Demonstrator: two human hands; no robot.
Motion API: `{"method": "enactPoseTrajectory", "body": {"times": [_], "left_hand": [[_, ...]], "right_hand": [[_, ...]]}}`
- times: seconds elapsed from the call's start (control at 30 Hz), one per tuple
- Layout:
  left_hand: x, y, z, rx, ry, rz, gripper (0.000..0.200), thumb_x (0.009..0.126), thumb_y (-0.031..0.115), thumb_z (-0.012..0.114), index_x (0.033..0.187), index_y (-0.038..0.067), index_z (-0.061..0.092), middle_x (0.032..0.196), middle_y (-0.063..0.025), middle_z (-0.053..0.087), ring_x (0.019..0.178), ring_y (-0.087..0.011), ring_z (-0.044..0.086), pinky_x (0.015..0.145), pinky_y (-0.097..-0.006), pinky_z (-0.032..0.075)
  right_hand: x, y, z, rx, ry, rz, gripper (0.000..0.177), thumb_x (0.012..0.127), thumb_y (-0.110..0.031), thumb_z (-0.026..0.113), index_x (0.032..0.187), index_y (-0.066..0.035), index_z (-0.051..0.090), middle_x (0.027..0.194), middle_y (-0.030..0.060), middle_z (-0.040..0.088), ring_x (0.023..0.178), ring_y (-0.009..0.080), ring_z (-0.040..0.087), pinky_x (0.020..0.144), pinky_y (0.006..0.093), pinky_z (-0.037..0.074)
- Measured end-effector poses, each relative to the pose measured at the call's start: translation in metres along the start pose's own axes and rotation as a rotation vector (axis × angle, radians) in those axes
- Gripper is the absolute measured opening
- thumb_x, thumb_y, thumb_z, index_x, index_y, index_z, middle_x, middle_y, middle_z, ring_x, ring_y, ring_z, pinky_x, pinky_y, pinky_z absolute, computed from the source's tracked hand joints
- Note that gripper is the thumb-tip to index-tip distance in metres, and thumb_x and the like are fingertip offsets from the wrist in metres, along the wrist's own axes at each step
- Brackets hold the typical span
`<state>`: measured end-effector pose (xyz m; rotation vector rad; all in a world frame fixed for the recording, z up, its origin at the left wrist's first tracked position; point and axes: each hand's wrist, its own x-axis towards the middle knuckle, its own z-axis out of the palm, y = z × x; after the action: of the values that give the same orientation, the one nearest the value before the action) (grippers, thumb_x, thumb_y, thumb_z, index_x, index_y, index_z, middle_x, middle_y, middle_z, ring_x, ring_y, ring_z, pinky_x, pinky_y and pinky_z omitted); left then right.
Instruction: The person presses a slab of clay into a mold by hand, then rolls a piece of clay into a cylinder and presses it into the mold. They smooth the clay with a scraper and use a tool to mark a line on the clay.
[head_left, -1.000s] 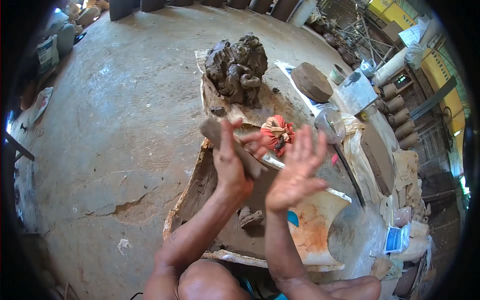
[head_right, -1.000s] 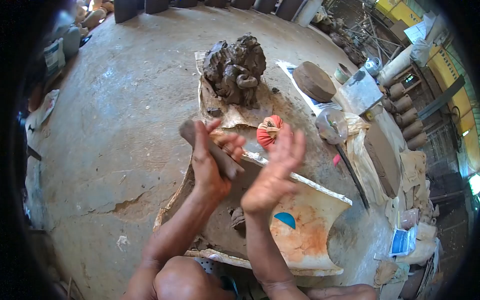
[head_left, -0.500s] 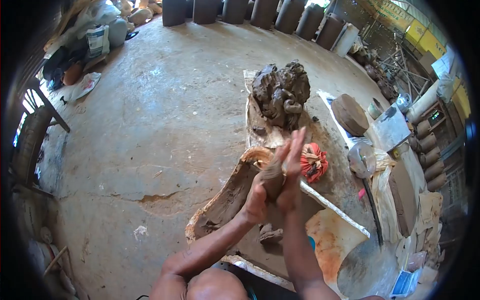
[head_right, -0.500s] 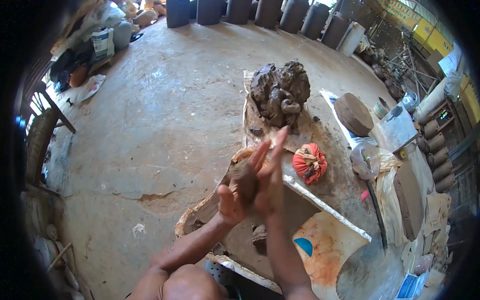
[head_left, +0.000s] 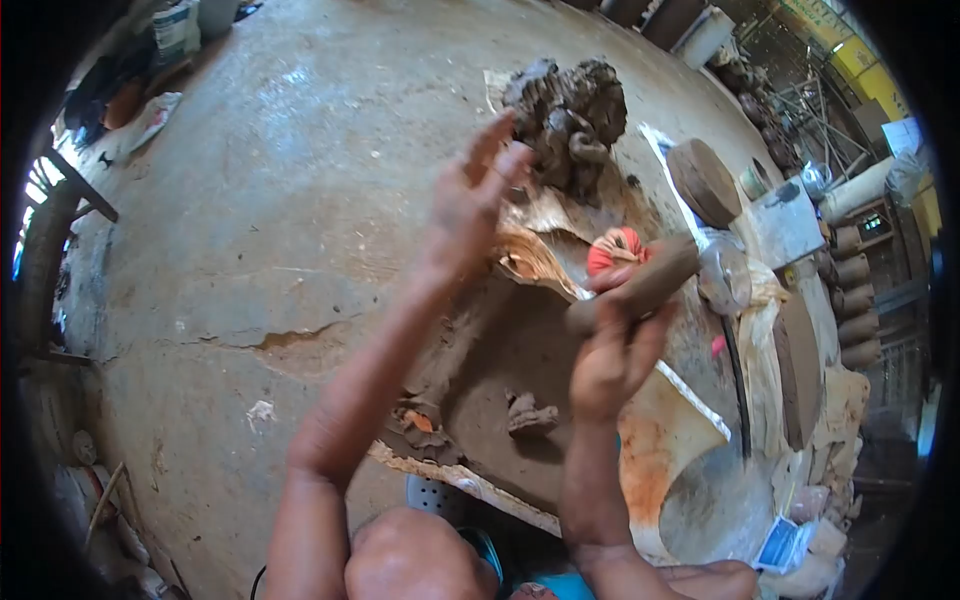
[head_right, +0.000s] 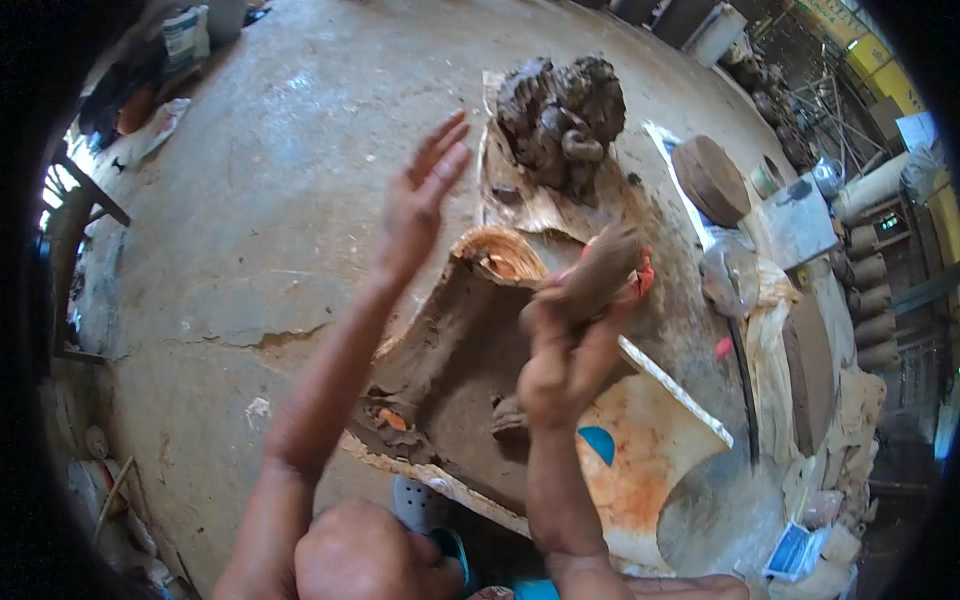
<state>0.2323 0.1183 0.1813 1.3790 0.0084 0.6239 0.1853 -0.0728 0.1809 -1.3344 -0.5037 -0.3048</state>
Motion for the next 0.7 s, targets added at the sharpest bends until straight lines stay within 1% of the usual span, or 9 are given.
{"method": "enactPoseTrajectory", "body": {"times": [0.07,0.17,0.2,0.3,0.37,0.4,0.53,0.67,0.7], "left_hand": [[0.017,-0.020,-0.037,0.033,-0.058,-0.157,0.080,0.101,0.054,0.063,0.162,0.008,0.039,0.166,-0.0246,0.038,0.151,-0.0362,0.043,0.126,-0.0535,0.032],[0.022,-0.071,-0.071,0.260,-0.251,-0.390,0.078,0.098,0.050,0.070,0.162,0.017,0.041,0.166,-0.0246,0.038,0.150,-0.0378,0.044,0.126,-0.0561,0.033],[0.019,-0.092,-0.078,0.259,-0.338,-0.460,0.080,0.096,0.047,0.073,0.163,0.019,0.041,0.166,-0.0232,0.038,0.150,-0.0380,0.043,0.127,-0.0561,0.032],[0.009,-0.129,-0.086,0.222,-0.462,-0.566,0.084,0.091,0.038,0.081,0.163,0.023,0.040,0.168,-0.0169,0.037,0.153,-0.0385,0.038,0.128,-0.0554,0.030],[0.007,-0.136,-0.082,0.405,-0.681,-0.371,0.082,0.090,0.032,0.080,0.163,0.026,0.042,0.169,-0.0138,0.036,0.155,-0.0379,0.034,0.129,-0.0552,0.029],[0.006,-0.146,-0.077,0.461,-0.645,-0.172,0.064,0.091,0.030,0.079,0.152,0.023,0.059,0.166,-0.0156,0.042,0.150,-0.0375,0.044,0.124,-0.0520,0.038],[0.014,-0.158,-0.059,0.766,-0.770,-0.106,0.038,0.096,0.037,0.074,0.125,0.012,0.079,0.160,-0.0184,0.050,0.129,-0.0380,0.064,0.108,-0.0467,0.051],[0.014,-0.178,-0.053,0.779,-0.773,-0.048,0.038,0.097,0.038,0.074,0.122,0.011,0.079,0.160,-0.0169,0.049,0.137,-0.0399,0.057,0.111,-0.0477,0.050],[0.011,-0.177,-0.047,0.821,-0.626,0.072,0.034,0.096,0.038,0.074,0.117,0.012,0.080,0.160,-0.0162,0.050,0.142,-0.0421,0.051,0.115,-0.0493,0.047]], "right_hand": [[0.033,0.002,-0.023,-0.005,0.070,-0.183,0.035,0.110,-0.016,0.054,0.142,-0.003,0.045,0.115,0.0090,0.063,0.104,0.0163,0.059,0.098,0.0332,0.048],[0.060,0.016,-0.037,-0.177,0.096,-0.138,0.036,0.112,-0.020,0.052,0.142,-0.003,0.045,0.114,0.0089,0.064,0.105,0.0146,0.060,0.097,0.0321,0.049],[0.065,0.021,-0.034,-0.219,0.028,-0.035,0.040,0.107,-0.020,0.063,0.140,-0.002,0.049,0.113,0.0062,0.066,0.091,0.0088,0.060,0.083,0.0276,0.050],[0.071,0.068,-0.034,-0.342,-0.221,0.233,0.039,0.104,-0.020,0.070,0.134,0.000,0.055,0.111,0.0039,0.066,0.092,0.0090,0.060,0.083,0.0276,0.051],[0.069,0.090,-0.025,-0.284,-0.202,0.199,0.038,0.102,-0.019,0.073,0.132,0.000,0.058,0.110,0.0035,0.066,0.092,0.0091,0.061,0.083,0.0277,0.051],[0.066,0.097,-0.021,-0.220,-0.177,0.175,0.037,0.100,-0.018,0.076,0.130,-0.001,0.061,0.109,0.0031,0.066,0.092,0.0093,0.061,0.083,0.0279,0.051],[0.057,0.104,-0.027,-0.251,-0.171,0.247,0.037,0.100,-0.018,0.076,0.129,-0.001,0.061,0.111,0.0031,0.067,0.095,0.0102,0.062,0.086,0.0280,0.052],[0.038,0.100,-0.043,-0.296,-0.203,0.308,0.038,0.099,-0.017,0.077,0.130,-0.001,0.061,0.114,0.0042,0.067,0.100,0.0105,0.062,0.092,0.0294,0.052],[0.034,0.099,-0.049,-0.316,-0.210,0.316,0.039,0.099,-0.017,0.077,0.131,-0.001,0.061,0.115,0.0047,0.068,0.102,0.0105,0.063,0.093,0.0300,0.051]]}}
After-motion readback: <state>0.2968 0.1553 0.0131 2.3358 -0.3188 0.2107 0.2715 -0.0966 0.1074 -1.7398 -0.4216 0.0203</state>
